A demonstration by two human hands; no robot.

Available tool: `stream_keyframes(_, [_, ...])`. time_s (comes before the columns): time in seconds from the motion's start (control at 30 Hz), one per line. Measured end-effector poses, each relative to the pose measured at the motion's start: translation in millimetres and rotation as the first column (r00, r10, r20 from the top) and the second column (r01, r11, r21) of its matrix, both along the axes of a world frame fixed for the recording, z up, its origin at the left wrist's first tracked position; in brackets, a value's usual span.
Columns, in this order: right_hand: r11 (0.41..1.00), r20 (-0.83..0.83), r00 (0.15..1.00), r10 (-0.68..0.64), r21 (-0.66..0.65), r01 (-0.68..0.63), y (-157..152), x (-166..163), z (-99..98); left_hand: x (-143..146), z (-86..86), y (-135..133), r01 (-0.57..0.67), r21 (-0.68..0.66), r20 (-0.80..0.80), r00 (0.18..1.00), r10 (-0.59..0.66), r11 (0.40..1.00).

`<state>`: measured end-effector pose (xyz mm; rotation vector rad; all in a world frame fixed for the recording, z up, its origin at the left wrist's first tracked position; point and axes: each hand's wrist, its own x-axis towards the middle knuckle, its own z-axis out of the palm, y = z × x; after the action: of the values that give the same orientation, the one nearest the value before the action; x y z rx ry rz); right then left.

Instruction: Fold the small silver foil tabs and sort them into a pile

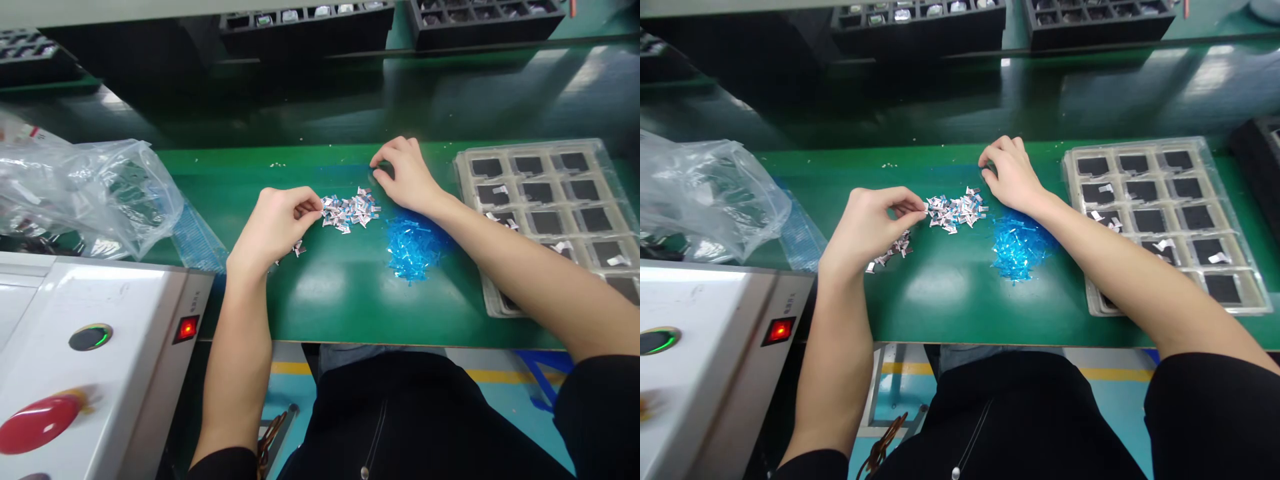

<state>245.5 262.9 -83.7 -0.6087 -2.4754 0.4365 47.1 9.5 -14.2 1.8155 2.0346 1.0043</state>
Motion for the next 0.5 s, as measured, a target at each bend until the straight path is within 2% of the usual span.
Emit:
stream_keyframes(0.17, [0.999,-0.049,0.999,-0.005,-0.041,0.003,-3.6,-2.1,3.6,12.5,-6.2,8.3,0.006,0.079,-0.002,1.0,-0.006,0.997])
stream_keyframes(0.3, [0.995,-0.175,0.984,-0.012,-0.098,-0.005,-19.2,-2.7,15.8,24.2,-10.1,14.4,-0.051,0.13,0.0,0.999,0.051,0.99])
stream_keyframes(0.4, [0.979,-0.259,0.964,0.053,-0.179,-0.101,-41.0,-1.1,29.7,28.5,-11.8,16.7,-0.068,0.138,0.015,0.998,0.067,0.988])
stream_keyframes(0.5, [0.945,-0.284,0.947,0.153,-0.237,-0.223,-63.0,1.5,40.9,29.6,-12.4,17.4,-0.062,0.075,0.017,0.998,0.061,0.995])
